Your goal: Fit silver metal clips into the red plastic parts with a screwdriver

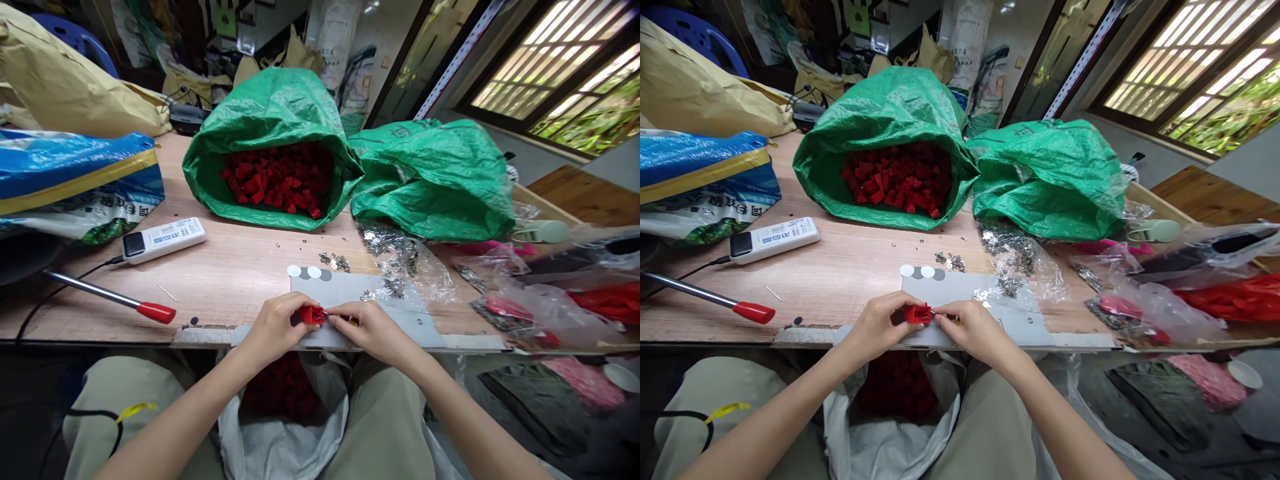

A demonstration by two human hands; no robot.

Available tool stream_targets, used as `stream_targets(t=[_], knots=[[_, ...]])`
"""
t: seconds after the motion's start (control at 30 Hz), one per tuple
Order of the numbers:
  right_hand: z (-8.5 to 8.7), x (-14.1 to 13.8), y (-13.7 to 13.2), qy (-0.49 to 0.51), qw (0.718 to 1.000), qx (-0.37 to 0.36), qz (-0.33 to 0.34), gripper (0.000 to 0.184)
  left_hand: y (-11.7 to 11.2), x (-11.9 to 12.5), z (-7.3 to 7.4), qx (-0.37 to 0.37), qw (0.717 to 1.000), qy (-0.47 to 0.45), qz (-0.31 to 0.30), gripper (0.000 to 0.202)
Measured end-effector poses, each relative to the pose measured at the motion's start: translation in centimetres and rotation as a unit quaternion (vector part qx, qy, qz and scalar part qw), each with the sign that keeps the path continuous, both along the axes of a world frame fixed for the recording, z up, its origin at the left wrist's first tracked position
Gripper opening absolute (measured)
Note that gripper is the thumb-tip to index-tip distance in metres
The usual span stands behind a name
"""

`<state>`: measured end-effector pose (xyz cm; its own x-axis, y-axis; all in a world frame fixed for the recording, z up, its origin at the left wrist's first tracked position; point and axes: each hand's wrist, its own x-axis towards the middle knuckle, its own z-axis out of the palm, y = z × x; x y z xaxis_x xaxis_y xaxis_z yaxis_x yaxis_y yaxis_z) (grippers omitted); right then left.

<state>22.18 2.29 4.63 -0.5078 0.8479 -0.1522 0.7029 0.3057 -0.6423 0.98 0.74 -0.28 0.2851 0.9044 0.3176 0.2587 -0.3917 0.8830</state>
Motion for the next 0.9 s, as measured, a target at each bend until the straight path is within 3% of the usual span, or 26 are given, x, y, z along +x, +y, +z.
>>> stream_targets(t=[0.2,0.5,0.73,0.9], knots=[[-0.1,-0.1,-0.5,0.034,0.998,-0.041,-0.023,0.033,0.1,0.0,0.0,0.002,1.0,-0.008,-0.001,0.02],[2.6,-2.5,0.0,-0.145,0.989,0.013,-0.004,0.031,0.0,-0.1,-0.3,0.025,1.0,0.001,-0.015,0.027],[2.1,-1.5,0.4,-0.064,0.996,-0.054,0.003,0.036,0.3,-0.2,-0.4,0.026,1.0,0.002,-0.014,0.027],[1.6,-1.5,0.3,-0.072,0.996,-0.046,-0.018,0.037,0.2,-0.3,-0.4,0.032,0.999,0.007,-0.018,0.029]])
